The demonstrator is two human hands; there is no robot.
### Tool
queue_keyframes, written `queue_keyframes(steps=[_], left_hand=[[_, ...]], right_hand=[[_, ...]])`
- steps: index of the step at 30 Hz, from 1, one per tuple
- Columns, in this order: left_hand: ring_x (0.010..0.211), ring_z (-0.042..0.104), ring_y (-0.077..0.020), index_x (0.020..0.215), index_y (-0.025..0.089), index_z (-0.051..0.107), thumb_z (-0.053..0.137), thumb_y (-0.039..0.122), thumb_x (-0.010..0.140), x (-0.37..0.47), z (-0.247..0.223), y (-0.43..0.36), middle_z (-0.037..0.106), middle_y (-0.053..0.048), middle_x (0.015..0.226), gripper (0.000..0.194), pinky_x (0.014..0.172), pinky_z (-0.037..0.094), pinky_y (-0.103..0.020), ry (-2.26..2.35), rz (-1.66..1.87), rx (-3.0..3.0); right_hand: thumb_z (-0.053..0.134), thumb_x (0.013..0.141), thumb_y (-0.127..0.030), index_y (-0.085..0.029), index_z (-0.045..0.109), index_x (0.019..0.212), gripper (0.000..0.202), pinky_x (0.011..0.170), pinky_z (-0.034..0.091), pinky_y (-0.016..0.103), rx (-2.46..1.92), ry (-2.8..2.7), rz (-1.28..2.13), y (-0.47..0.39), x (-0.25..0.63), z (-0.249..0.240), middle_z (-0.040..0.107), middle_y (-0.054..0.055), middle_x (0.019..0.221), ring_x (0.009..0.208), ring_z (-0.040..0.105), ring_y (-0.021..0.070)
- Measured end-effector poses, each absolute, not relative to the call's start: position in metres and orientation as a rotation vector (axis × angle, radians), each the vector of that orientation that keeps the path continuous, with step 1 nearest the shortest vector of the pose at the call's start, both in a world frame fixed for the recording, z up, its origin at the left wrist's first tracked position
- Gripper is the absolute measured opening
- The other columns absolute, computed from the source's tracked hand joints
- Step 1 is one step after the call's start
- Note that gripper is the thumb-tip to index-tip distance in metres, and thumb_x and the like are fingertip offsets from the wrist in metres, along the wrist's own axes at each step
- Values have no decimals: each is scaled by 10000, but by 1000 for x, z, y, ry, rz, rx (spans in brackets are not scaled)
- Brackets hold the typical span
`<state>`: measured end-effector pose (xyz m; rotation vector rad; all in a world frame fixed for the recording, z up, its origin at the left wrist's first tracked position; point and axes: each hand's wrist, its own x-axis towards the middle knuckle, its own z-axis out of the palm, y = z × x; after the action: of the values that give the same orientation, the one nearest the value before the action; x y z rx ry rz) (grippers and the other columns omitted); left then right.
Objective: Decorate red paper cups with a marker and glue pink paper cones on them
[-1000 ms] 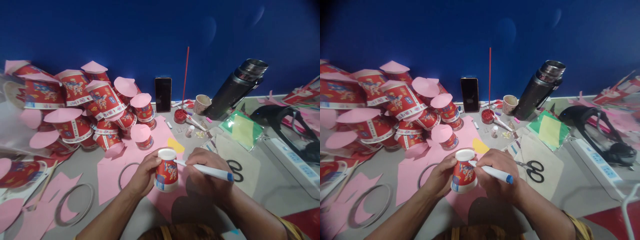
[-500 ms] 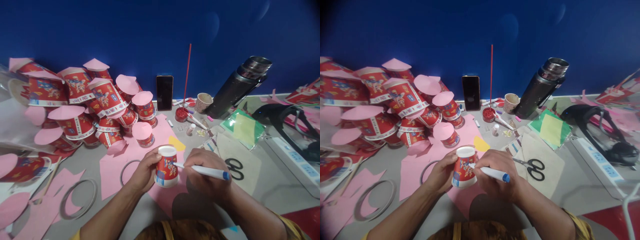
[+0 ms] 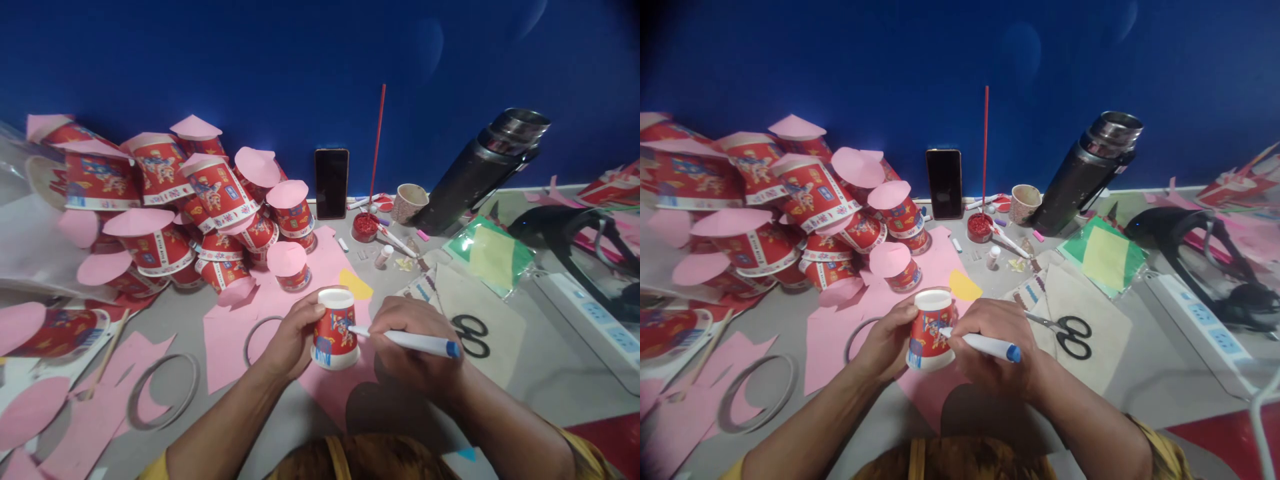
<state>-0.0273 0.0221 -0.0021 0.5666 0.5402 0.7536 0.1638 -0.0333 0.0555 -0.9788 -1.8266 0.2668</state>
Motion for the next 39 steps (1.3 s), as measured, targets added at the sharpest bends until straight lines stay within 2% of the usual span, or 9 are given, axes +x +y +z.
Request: queue_keyframes(steps=[11,28,39], left_hand=[[1057,753,-342,1149,126,780,804,303,781,-25,1,21,823,-127,1042,408,957,552,-429,545,796,617],[1031,761,-337,1133,117,786,816,331,767,-27,-3,22,828,-132,1005,425,941,570,-423,553,767,585],[1051,755,-337,1154,131,779,830,323,773,-26,2,21,826,-119,1012,430,957,559,-426,523,786,589]], right_hand=[[672,898,-94,-222,682,933,133,640,559,289,-938,-1849,315,-40,160,46,761,15,740,649,717,162],[580,913,-101,-221,622,805,167,570,484,265,-982,-1832,170,-36,162,50,681,-12,617,553,653,134],[597,911,-105,-216,633,864,125,598,542,270,-957,-1809,165,-37,162,52,727,2,661,582,697,150]])
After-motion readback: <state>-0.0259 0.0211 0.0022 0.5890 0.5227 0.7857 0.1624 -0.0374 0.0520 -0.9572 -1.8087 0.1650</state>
